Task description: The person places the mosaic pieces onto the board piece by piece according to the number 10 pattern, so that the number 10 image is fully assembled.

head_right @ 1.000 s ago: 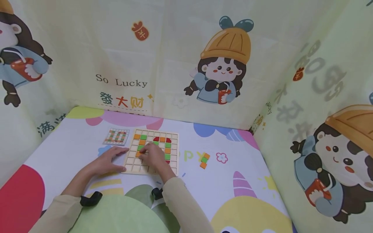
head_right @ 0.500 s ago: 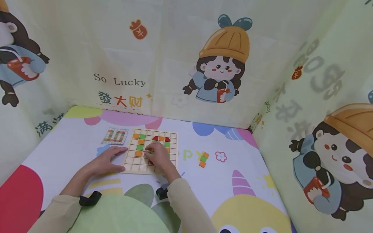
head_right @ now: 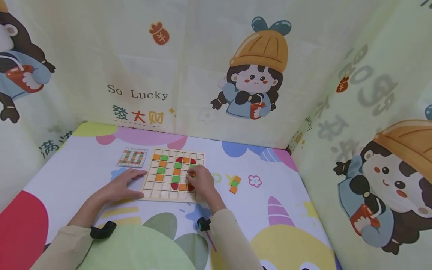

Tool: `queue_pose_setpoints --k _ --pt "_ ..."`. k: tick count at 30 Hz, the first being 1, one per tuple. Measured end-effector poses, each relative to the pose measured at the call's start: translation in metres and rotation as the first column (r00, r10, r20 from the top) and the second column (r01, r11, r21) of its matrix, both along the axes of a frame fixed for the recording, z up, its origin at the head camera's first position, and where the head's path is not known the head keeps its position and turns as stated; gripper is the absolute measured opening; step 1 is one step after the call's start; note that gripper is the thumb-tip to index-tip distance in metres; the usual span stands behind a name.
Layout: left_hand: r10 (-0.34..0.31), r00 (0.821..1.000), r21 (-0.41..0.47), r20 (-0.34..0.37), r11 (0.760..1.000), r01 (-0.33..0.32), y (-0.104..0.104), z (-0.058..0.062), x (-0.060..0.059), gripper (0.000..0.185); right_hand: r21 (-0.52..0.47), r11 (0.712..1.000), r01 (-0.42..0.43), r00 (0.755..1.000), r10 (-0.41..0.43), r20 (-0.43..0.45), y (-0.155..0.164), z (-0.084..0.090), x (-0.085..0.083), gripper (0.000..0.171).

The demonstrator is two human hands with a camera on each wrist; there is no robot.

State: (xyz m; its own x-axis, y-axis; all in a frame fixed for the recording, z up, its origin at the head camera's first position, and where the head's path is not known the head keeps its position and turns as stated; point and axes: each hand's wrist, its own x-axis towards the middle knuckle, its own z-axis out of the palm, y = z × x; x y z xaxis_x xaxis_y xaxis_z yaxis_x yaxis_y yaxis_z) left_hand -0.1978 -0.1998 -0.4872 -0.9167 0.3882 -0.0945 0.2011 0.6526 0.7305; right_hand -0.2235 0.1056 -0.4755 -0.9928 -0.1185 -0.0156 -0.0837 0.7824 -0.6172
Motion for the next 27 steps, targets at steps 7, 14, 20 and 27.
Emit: queue_pose_setpoints --k 7,14,20,27 --pt "-0.017 1.000 0.010 -0.022 1.000 0.017 -0.001 0.001 0.000 0.083 0.047 0.995 0.091 0.995 -0.090 -0.037 0.040 0.003 0.001 0.017" --pt "-0.011 1.000 0.006 -0.018 1.000 0.012 -0.001 0.001 0.000 0.084 0.076 0.990 0.120 0.987 -0.111 -0.114 0.087 0.001 0.007 0.017" --pt "-0.010 1.000 0.000 -0.015 1.000 0.010 -0.002 0.000 0.001 0.083 0.103 0.979 0.176 0.982 -0.167 -0.090 0.120 -0.001 0.017 0.018" --pt "-0.006 1.000 0.008 -0.012 1.000 0.006 -0.002 0.000 0.001 0.083 0.172 0.968 0.185 0.979 -0.165 -0.123 0.150 0.002 0.024 0.020"
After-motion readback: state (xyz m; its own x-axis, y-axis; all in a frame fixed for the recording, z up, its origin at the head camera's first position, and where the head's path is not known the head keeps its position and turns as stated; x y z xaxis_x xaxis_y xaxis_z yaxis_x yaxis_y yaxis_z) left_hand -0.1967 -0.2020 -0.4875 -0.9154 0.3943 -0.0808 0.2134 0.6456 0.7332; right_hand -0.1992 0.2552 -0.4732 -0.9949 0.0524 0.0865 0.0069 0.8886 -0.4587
